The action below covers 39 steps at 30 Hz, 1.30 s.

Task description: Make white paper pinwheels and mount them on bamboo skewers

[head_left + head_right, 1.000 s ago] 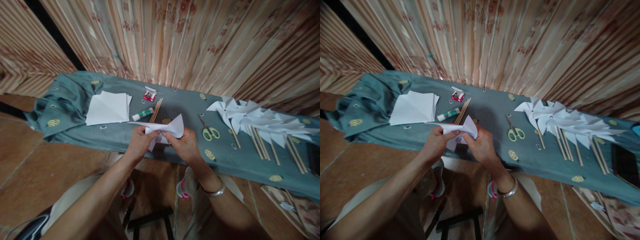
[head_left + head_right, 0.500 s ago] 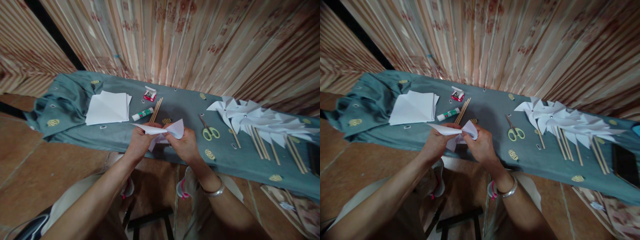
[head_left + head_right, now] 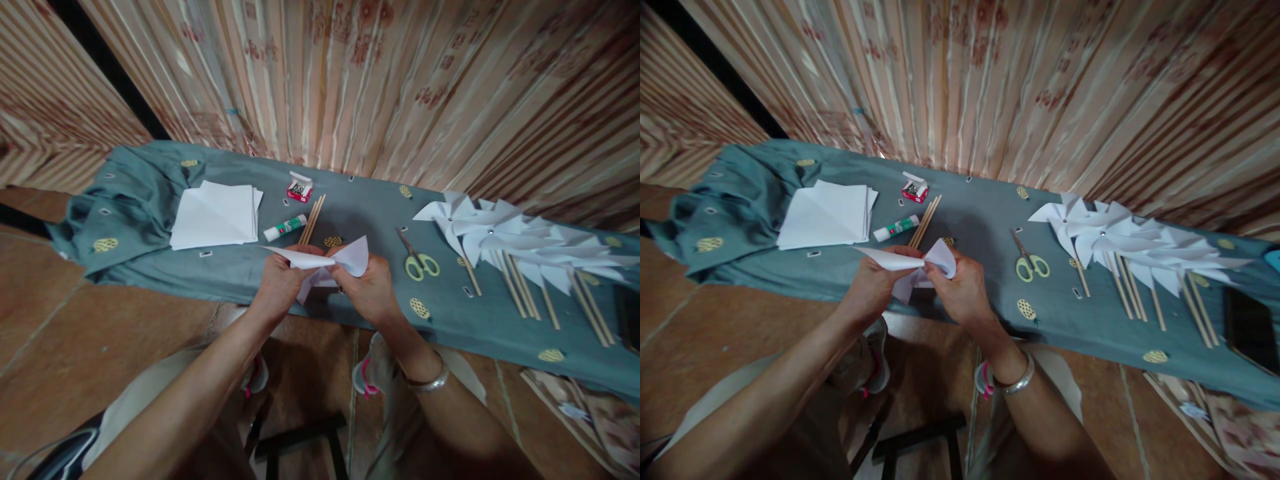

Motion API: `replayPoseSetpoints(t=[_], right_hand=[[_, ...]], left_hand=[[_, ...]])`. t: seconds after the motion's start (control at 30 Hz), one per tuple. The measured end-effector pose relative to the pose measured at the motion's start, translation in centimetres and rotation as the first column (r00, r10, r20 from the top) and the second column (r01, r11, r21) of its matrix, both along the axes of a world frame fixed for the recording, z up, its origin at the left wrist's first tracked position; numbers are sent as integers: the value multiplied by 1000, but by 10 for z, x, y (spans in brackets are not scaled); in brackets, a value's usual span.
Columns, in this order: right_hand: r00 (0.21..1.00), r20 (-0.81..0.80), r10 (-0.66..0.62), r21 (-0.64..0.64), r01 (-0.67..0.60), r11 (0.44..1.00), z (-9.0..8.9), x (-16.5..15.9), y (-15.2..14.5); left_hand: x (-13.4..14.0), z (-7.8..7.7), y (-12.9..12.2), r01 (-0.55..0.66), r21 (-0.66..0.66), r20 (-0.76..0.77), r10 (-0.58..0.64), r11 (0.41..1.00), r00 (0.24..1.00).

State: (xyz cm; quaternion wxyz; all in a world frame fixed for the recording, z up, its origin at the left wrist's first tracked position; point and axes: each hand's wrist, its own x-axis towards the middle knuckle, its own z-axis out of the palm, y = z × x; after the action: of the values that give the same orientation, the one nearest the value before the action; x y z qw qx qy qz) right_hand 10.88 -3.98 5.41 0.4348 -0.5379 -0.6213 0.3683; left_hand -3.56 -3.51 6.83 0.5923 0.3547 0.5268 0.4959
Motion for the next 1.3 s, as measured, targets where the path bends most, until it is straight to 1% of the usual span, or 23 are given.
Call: replayPoseSetpoints(t=[0.17,0.27,0.4,0.57,0.7,0.9,1.07,1.3], right_hand=[[1000,4,-31,-4,31,1000,-1,0,1],[999,5,-41,1,41,999,-3,2,2],[1000,2,-19,-6,19,1000,-5,6,4],[1000,-24,13,10,-13,1000,-6,8,5],[999,-47,16,-11,-16,1000,-4,7,5],[998,-59,-1,-23,0,1000,-4,7,6],[999,-48,-12,-13,12,1000,-6,7,6],[999,-36,-15,-47,14,999,-7,6,5]], left_hand=[[2,1,-1,-6,11,20,5,1000,1000],[2,2,-1,8,-18,33,-8,1000,999],[0,2,-2,31,-52,42,-29,998,999],[-1,2,-2,43,-7,80,-43,999,996],[0,1,-2,42,-24,65,-41,999,997],[2,0,-3,1,-7,41,-1,1000,999],[1,0,-3,24,4,60,-24,1000,998],[0,0,-4,65,-2,30,-65,998,997]])
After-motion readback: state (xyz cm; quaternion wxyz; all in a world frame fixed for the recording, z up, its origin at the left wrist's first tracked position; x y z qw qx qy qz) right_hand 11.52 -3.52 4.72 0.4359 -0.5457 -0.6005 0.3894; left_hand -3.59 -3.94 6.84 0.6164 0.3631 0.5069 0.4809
